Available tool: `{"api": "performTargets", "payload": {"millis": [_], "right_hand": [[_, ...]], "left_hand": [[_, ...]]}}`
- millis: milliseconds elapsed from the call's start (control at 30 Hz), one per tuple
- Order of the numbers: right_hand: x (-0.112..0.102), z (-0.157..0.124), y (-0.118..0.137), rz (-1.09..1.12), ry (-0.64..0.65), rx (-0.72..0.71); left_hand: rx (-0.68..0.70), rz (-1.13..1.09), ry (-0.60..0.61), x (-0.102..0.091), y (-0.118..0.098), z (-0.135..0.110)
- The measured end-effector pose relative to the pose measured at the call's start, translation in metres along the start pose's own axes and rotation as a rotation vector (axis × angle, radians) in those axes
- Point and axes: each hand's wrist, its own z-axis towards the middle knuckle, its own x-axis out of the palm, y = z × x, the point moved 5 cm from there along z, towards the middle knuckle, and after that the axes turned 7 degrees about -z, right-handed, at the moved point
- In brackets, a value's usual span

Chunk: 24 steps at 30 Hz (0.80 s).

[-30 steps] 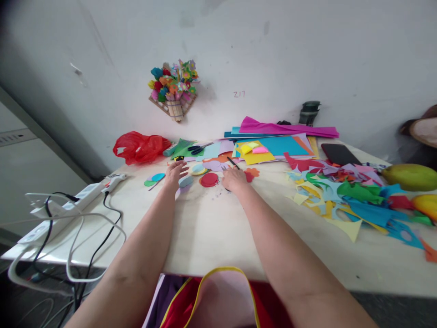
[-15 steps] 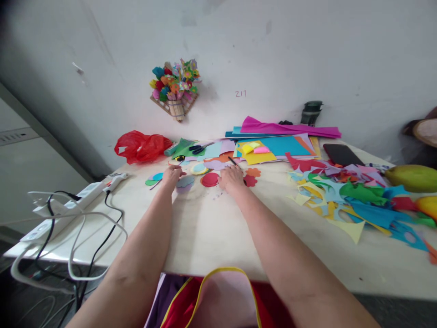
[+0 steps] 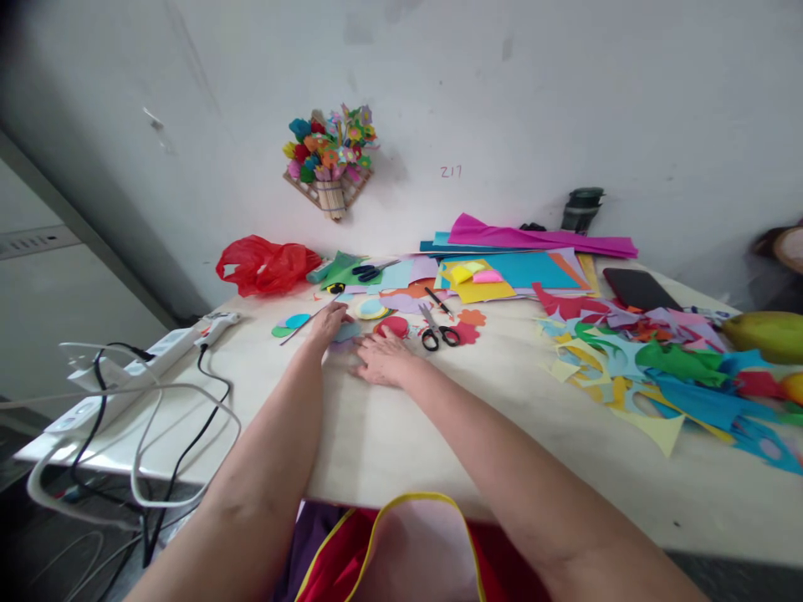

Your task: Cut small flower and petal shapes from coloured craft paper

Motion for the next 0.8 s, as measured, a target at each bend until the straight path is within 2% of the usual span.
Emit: {"api": "performTargets", "payload": {"millis": [100,200,333,500,567,700,800], "right_hand": [[-0.001,0.006,-0.001,0.004,-0.021,0.009],[-0.001,0.011,-0.001,-0.002,-0.039,-0.002],[0.0,0.015,-0.002,-0.012,-0.07,-0.011],[-0.003,0.019,-0.013,0.024,-0.124,-0.022],[-0.01,0.02,-0.028,0.041,-0.208,0.03],[-0.018,0.016,-0.076,0.025,-0.288,0.287],[-0.01,0.016,-0.107,-0.03,-0.173,0.401]], "left_hand": [[-0.013,-0.022,0.04,0.002,0.002,-0.001],[-0.001,-0.078,0.01,0.002,0.005,0.0],[0.005,-0.308,-0.053,0.003,0.008,0.001],[-0.063,-0.547,-0.059,0.006,0.012,0.002],[-0.073,-0.568,-0.085,0.006,0.013,0.003],[-0.075,-0.668,-0.169,0.004,0.014,0.006],[-0.035,-0.732,-0.173,0.008,0.007,0.003]]}}
